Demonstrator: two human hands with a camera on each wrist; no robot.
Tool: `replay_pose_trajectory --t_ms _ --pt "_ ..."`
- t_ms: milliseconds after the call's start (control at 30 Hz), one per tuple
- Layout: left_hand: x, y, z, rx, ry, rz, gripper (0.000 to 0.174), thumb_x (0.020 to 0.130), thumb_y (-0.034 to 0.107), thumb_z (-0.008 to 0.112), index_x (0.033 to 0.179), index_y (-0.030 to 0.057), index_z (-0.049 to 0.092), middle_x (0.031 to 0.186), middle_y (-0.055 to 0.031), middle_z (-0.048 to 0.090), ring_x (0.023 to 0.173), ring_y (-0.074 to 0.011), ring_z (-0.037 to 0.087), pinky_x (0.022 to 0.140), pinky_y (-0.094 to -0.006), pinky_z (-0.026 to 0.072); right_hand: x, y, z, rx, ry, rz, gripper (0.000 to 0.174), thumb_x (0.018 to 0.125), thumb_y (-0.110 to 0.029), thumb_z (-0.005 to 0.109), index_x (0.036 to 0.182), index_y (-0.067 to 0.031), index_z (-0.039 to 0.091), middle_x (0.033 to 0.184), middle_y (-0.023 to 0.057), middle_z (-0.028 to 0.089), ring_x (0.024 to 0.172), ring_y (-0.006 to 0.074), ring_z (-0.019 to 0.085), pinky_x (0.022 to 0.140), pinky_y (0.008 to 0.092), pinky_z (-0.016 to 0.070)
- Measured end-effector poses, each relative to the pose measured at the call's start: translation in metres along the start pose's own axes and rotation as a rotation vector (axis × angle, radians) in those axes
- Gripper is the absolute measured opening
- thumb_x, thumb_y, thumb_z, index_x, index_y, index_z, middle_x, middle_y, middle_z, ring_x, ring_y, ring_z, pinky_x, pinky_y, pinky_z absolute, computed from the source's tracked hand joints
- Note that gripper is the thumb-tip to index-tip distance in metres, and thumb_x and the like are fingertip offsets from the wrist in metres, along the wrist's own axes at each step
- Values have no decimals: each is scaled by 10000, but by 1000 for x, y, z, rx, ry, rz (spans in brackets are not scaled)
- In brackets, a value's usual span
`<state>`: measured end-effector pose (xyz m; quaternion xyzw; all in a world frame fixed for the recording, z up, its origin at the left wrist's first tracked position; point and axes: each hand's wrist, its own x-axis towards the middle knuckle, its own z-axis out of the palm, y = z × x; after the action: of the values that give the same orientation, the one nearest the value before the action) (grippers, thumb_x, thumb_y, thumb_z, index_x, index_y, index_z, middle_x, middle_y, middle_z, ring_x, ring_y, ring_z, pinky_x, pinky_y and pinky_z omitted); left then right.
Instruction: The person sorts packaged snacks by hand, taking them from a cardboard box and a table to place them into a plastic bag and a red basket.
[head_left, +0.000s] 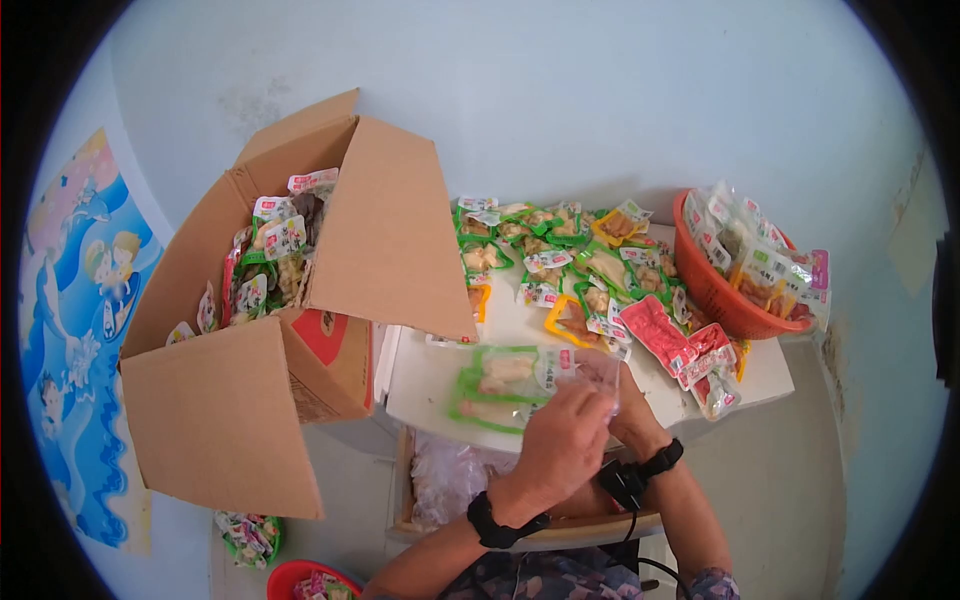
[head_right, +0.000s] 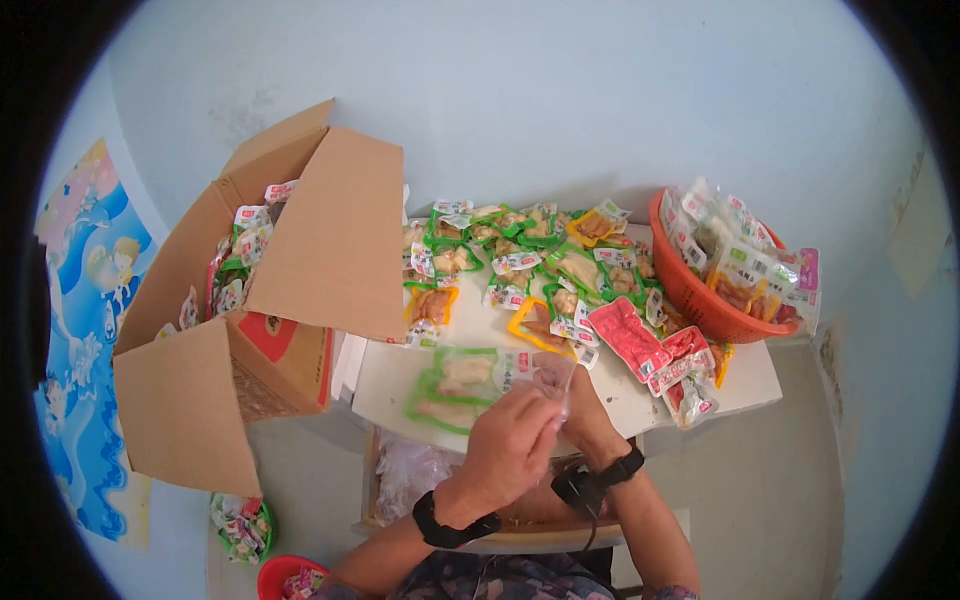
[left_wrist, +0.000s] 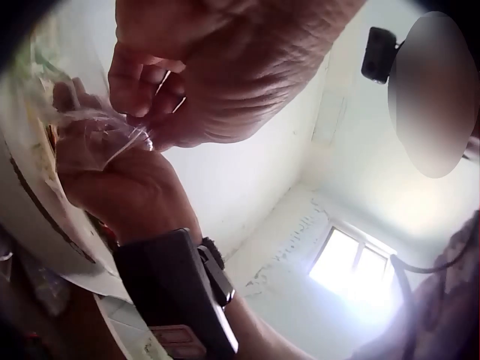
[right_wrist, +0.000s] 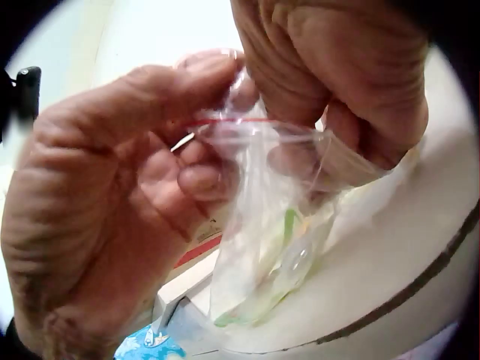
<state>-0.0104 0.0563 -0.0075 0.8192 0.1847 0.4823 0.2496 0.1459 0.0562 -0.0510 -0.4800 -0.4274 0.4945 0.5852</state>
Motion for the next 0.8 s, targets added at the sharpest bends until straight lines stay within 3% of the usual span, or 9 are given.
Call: replay_pose_trajectory --t_ms 67,133,200,300,400,500,600,700,800 --pt "1 6 2 -103 -57 -11 118 892 8 658 999 24 612 934 -136 624 852 -355 629 742 -443 519 -7 -11 3 -203 7 -55 213 964 -66 668 1157 16 634 921 10 654 806 65 601 650 251 494" --pt "0 7 6 -185 -95 -31 134 891 19 675 1012 23 616 951 -140 629 870 -352 637 750 -434 524 -12 -11 0 -155 47 -62 272 954 -51 684 1204 24 611 955 32 663 829 87 625 688 258 520" --pt "-3 6 5 -240 -111 -62 165 886 37 698 1035 26 628 969 -141 637 892 -348 644 761 -423 531 -17 -1 -3 149 110 -24 338 946 -40 699 1255 30 582 996 55 672 865 115 655 730 268 549" --pt "-6 13 -9 -108 -13 -16 234 870 75 742 1073 18 639 975 -142 648 920 -361 642 801 -437 536 -29 -12 -8 129 117 28 395 943 -34 711 1297 29 549 1035 78 681 902 160 687 781 292 576" --pt "-26 -2 -29 155 37 -69 295 845 93 769 1101 16 644 1034 -151 648 971 -371 625 862 -461 521 -39 -34 -1 267 113 112 382 910 5 741 1245 22 559 1097 117 686 979 192 720 840 320 603" --pt "-43 -28 -54 437 23 -149 323 830 103 780 1112 20 645 1108 -155 632 1059 -370 595 919 -473 490 -34 -17 -6 5 73 19 336 911 -22 760 1186 16 571 1093 116 688 921 177 726 789 311 612" --pt "-55 -37 -69 524 3 -242 331 834 149 777 1120 41 650 1145 -126 618 1115 -335 566 941 -462 459 -28 0 -9 -483 126 -97 274 898 -61 795 1080 8 601 962 74 700 857 136 707 710 283 588" --pt "-52 -38 -71 544 -39 -217 361 817 131 752 1160 59 665 1147 -95 627 1119 -322 566 943 -453 448 -29 -6 1 -319 142 33 229 886 -104 823 971 0 637 805 15 668 751 93 652 624 264 531" --pt "-47 -34 -72 595 -141 -227 377 821 137 720 1192 83 677 1145 -69 632 1123 -301 564 932 -455 440 -25 -1 4 -511 215 -176 171 884 -96 777 876 36 668 746 91 675 659 121 603 592 333 501"
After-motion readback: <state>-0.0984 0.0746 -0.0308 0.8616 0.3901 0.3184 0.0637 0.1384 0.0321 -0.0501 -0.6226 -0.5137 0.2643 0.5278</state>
